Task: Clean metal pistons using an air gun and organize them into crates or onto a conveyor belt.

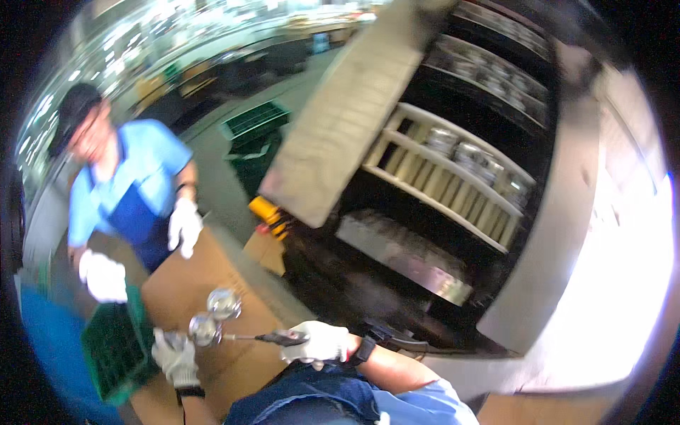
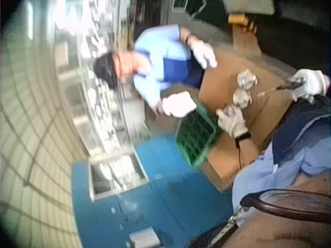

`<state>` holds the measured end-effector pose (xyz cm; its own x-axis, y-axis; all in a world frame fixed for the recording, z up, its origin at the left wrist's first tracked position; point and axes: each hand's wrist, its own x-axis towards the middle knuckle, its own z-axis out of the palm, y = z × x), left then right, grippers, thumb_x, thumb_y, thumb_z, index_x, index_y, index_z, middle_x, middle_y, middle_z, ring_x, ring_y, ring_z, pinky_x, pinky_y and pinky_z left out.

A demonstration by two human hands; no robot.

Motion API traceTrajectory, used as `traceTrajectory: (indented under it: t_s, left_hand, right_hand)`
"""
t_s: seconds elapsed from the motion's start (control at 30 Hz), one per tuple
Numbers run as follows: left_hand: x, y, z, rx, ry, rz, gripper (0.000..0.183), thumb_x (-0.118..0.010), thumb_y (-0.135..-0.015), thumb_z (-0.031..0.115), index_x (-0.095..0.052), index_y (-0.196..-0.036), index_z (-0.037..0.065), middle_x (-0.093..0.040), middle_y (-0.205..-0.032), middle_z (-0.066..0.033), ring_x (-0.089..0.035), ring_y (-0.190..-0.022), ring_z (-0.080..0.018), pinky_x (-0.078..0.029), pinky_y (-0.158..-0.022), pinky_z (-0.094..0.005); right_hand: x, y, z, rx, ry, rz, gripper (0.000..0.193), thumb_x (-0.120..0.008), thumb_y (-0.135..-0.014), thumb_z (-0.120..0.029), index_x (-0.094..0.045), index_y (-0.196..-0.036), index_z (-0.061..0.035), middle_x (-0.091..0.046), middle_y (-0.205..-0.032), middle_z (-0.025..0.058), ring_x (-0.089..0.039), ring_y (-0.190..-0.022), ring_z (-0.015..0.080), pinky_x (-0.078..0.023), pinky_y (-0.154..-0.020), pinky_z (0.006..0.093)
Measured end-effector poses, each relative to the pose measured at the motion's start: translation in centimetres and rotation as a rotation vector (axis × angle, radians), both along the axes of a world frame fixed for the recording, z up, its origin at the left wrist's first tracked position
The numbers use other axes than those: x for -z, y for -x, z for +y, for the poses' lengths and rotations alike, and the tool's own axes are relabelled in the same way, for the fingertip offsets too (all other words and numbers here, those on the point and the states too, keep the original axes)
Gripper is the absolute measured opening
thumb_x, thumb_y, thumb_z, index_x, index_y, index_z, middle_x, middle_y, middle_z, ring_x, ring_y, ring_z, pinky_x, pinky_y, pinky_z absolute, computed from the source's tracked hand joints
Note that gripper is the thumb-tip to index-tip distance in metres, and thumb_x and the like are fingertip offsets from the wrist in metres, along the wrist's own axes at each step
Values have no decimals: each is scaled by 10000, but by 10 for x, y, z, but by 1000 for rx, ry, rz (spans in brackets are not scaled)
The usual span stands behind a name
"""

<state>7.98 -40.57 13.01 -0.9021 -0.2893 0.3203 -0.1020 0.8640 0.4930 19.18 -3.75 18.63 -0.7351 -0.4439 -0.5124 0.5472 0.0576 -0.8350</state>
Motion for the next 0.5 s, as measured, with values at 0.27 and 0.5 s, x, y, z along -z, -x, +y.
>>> traceTrajectory:
  t_s: [0.27,0.5]
  left_hand:
    - [-33,23,34,15,398,-506,762,-864,-699,339,-551,-1329,44,-576,-1217,-236,-594,-1049,-408,-497,-922,-454]
    - [-99,70,184,865,160,-39,429,-832,-771,271,-655,-1072,20,-647,-1049,-181,-631,-967,-367,-521,-866,-427]
  right_hand:
    - [-85,-96,144,1206,-206,207,597,-724,-868,-221,-548,-1410,-41,-595,-711,-9,-546,-504,95,-455,-463,244]
    - [-91,-206,232,1908,-565,92,164,-712,-857,-188,-658,-781,-54,-531,-559,-9,-481,-404,97,-410,-408,263]
